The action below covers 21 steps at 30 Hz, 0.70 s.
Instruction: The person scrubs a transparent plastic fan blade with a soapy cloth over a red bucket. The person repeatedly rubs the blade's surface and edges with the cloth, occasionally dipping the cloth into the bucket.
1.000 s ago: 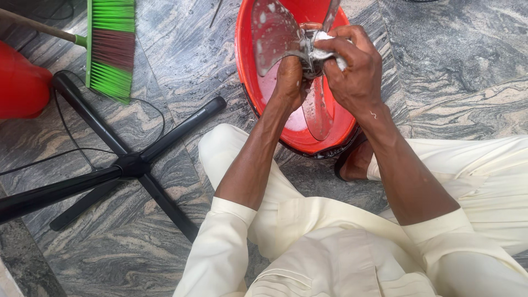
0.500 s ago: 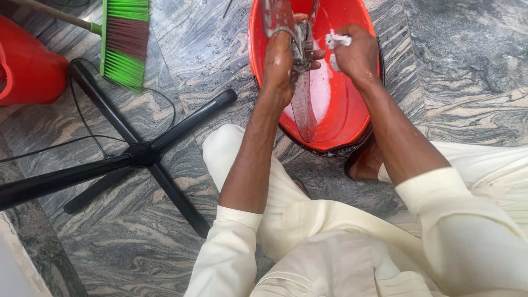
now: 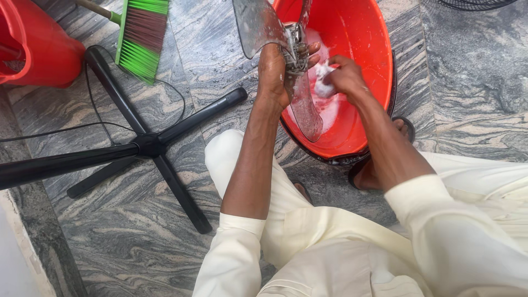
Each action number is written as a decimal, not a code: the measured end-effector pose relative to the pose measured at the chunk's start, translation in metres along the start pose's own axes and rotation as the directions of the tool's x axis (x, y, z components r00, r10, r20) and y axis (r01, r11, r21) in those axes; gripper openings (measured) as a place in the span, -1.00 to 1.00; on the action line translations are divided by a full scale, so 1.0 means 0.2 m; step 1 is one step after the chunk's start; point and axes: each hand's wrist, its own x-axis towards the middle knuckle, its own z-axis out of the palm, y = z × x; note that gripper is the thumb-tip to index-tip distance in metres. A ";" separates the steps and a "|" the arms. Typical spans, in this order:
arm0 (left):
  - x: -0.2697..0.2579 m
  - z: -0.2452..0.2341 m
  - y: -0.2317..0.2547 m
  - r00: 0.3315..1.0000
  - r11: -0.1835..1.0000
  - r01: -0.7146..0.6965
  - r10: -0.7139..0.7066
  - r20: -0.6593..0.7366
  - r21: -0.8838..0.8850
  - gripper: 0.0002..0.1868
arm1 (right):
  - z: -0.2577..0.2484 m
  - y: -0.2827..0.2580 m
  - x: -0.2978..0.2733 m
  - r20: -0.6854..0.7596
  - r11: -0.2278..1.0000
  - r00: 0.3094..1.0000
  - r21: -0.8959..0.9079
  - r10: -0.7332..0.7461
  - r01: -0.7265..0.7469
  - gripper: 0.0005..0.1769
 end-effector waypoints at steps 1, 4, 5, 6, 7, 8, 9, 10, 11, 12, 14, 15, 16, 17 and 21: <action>0.01 -0.01 0.00 1.000 1.000 0.006 -0.007 -0.016 -0.021 -0.52 | -0.08 -0.09 -0.11 -0.006 0.989 0.996 0.122 -0.084 0.084 -0.45; 0.04 -0.02 -0.03 1.000 0.997 0.023 -0.022 0.015 -0.073 -0.47 | -0.26 -0.32 -0.43 -0.050 0.764 0.944 0.575 -0.326 0.294 -0.44; 0.06 -0.01 -0.05 0.999 0.998 0.011 -0.009 0.037 -0.065 -0.46 | -0.27 -0.41 -0.49 -0.074 0.715 0.948 0.640 -0.309 0.283 -0.41; 0.07 0.00 -0.07 0.998 0.998 -0.001 0.004 0.059 -0.058 -0.44 | -0.26 -0.47 -0.55 -0.095 0.661 0.952 0.700 -0.290 0.271 -0.39; 0.08 0.00 -0.10 0.997 0.999 -0.013 0.017 0.081 -0.051 -0.41 | -0.22 -0.53 -0.58 -0.116 0.601 0.956 0.755 -0.270 0.261 -0.36; 0.10 0.01 -0.14 0.998 0.998 0.044 -0.043 0.037 -0.040 -0.44 | -0.17 -0.57 -0.60 -0.245 0.682 0.841 0.498 -0.482 0.536 -0.40; 0.11 0.01 -0.17 0.995 0.994 0.101 -0.101 -0.007 -0.031 -0.47 | -0.13 -0.58 -0.61 -0.286 0.649 0.669 0.174 -0.686 0.740 -0.43; 0.12 0.00 -0.22 0.985 0.987 0.158 -0.160 -0.061 -0.025 -0.49 | -0.08 -0.59 -0.60 -0.229 0.512 0.472 -0.164 -0.851 0.843 -0.46; 0.14 -0.01 -0.25 0.985 0.988 0.156 -0.155 -0.076 0.015 -0.52 | -0.07 -0.58 -0.60 -0.192 0.513 0.481 -0.189 -0.855 0.837 -0.44; 0.15 -0.03 -0.27 0.985 0.986 0.154 -0.148 -0.091 0.066 -0.54 | -0.05 -0.57 -0.59 -0.163 0.514 0.488 -0.207 -0.857 0.833 -0.42; 0.18 -0.05 -0.33 0.991 0.985 0.113 -0.102 -0.084 0.131 -0.60 | -0.05 -0.52 -0.56 -0.161 0.504 0.477 -0.280 -0.864 0.817 -0.46; 0.19 -0.05 -0.37 0.996 0.987 0.073 -0.064 -0.062 0.145 -0.63 | -0.06 -0.50 -0.52 -0.188 0.494 0.457 -0.333 -0.869 0.803 -0.52; 0.19 -0.05 -0.40 0.999 0.986 0.037 -0.031 -0.039 0.164 -0.67 | -0.06 -0.48 -0.49 -0.220 0.490 0.438 -0.383 -0.872 0.783 -0.57; 0.20 -0.06 -0.42 1.000 0.990 0.000 0.001 -0.010 0.143 -0.65 | -0.05 -0.46 -0.46 -0.274 0.537 0.463 -0.368 -0.843 0.759 -0.59; 0.24 -0.03 -0.49 0.992 0.987 -0.124 0.120 0.049 0.099 -0.63 | -0.06 -0.43 -0.27 -0.417 0.772 0.653 -0.268 -0.633 0.577 -0.59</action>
